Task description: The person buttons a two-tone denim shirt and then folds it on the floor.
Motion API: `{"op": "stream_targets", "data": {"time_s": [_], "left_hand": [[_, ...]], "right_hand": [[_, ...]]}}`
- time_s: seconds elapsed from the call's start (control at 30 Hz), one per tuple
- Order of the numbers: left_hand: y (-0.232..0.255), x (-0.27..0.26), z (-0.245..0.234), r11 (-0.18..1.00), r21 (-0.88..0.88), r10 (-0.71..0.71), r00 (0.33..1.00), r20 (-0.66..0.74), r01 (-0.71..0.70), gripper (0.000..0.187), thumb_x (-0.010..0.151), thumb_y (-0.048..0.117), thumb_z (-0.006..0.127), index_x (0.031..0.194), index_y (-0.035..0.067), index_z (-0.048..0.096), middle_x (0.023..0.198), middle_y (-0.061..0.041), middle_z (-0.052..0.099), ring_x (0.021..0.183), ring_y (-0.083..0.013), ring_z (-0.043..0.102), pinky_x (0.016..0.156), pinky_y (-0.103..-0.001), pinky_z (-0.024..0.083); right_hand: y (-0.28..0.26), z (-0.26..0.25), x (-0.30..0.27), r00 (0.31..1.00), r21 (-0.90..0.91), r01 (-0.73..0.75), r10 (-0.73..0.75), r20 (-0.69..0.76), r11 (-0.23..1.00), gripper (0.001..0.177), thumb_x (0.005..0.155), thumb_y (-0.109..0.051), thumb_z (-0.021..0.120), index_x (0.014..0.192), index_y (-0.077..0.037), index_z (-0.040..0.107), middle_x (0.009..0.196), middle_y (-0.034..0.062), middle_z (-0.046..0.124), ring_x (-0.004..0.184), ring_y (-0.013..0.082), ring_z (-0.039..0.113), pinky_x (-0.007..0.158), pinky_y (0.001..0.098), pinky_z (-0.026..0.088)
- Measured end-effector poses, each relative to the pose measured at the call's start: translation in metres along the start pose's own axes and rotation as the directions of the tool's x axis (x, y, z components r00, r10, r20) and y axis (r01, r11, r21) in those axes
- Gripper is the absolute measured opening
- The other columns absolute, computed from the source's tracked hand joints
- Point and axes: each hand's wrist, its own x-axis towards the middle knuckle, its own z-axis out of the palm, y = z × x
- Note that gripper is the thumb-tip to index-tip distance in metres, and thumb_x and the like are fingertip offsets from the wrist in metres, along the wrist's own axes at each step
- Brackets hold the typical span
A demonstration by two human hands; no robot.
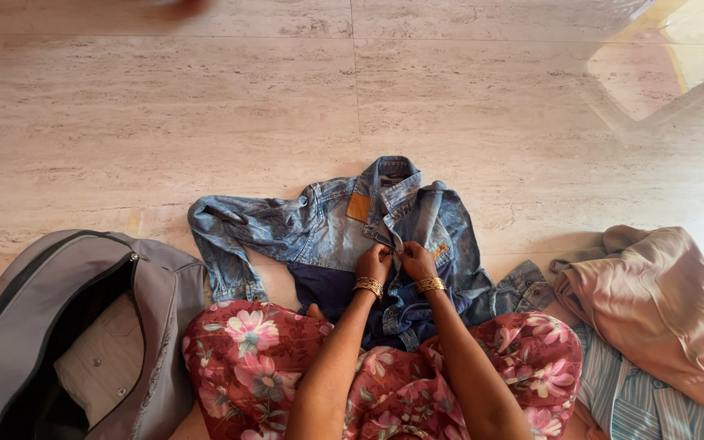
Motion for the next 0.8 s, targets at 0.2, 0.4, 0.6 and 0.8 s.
{"op": "stream_targets", "data": {"time_s": [0.2, 0.4, 0.6, 0.8], "left_hand": [[0.005, 0.004, 0.006, 0.995, 0.094, -0.024, 1.0, -0.011, 0.025, 0.018, 0.085, 0.028, 0.078, 0.091, 0.012, 0.075, 0.086, -0.01, 0.076, 0.08, -0.0308, 0.074, 0.07, -0.045, 0.057], [-0.001, 0.016, -0.001, 0.997, -0.078, 0.013, 0.999, 0.051, -0.009, 0.021, 0.08, 0.028, 0.079, 0.087, 0.008, 0.078, 0.083, -0.01, 0.078, 0.077, -0.0254, 0.076, 0.071, -0.039, 0.059], [0.0, 0.016, -0.014, 0.979, -0.161, -0.084, 0.966, 0.245, 0.126, 0.024, 0.086, 0.031, 0.073, 0.094, 0.009, 0.076, 0.082, -0.006, 0.078, 0.07, -0.019, 0.074, 0.065, -0.035, 0.058], [0.021, 0.007, -0.033, 0.982, -0.122, -0.097, 0.941, 0.325, 0.143, 0.026, 0.088, 0.032, 0.072, 0.096, 0.008, 0.077, 0.079, -0.008, 0.077, 0.068, -0.0163, 0.074, 0.066, -0.032, 0.058]], "right_hand": [[0.006, -0.001, -0.003, 0.999, 0.077, 0.018, -0.021, 0.032, 0.997, 0.027, 0.088, -0.026, 0.075, 0.107, -0.007, 0.074, 0.089, 0.0115, 0.078, 0.079, 0.0242, 0.076, 0.07, 0.0372, 0.058], [-0.003, 0.002, -0.01, 0.998, -0.049, 0.053, -0.055, -0.042, 0.997, 0.026, 0.09, -0.03, 0.072, 0.102, -0.008, 0.075, 0.088, 0.0175, 0.077, 0.081, 0.0343, 0.075, 0.074, 0.0438, 0.058], [-0.014, 0.006, -0.022, 0.978, -0.101, 0.116, -0.131, -0.16, 0.988, 0.026, 0.091, -0.03, 0.067, 0.101, -0.007, 0.073, 0.095, 0.0192, 0.075, 0.091, 0.0404, 0.071, 0.077, 0.0492, 0.056], [-0.037, -0.006, -0.031, 0.988, -0.083, 0.032, -0.044, -0.145, 0.996, 0.027, 0.09, -0.031, 0.069, 0.104, -0.009, 0.075, 0.098, 0.0186, 0.076, 0.094, 0.0386, 0.071, 0.08, 0.0476, 0.055]]}}
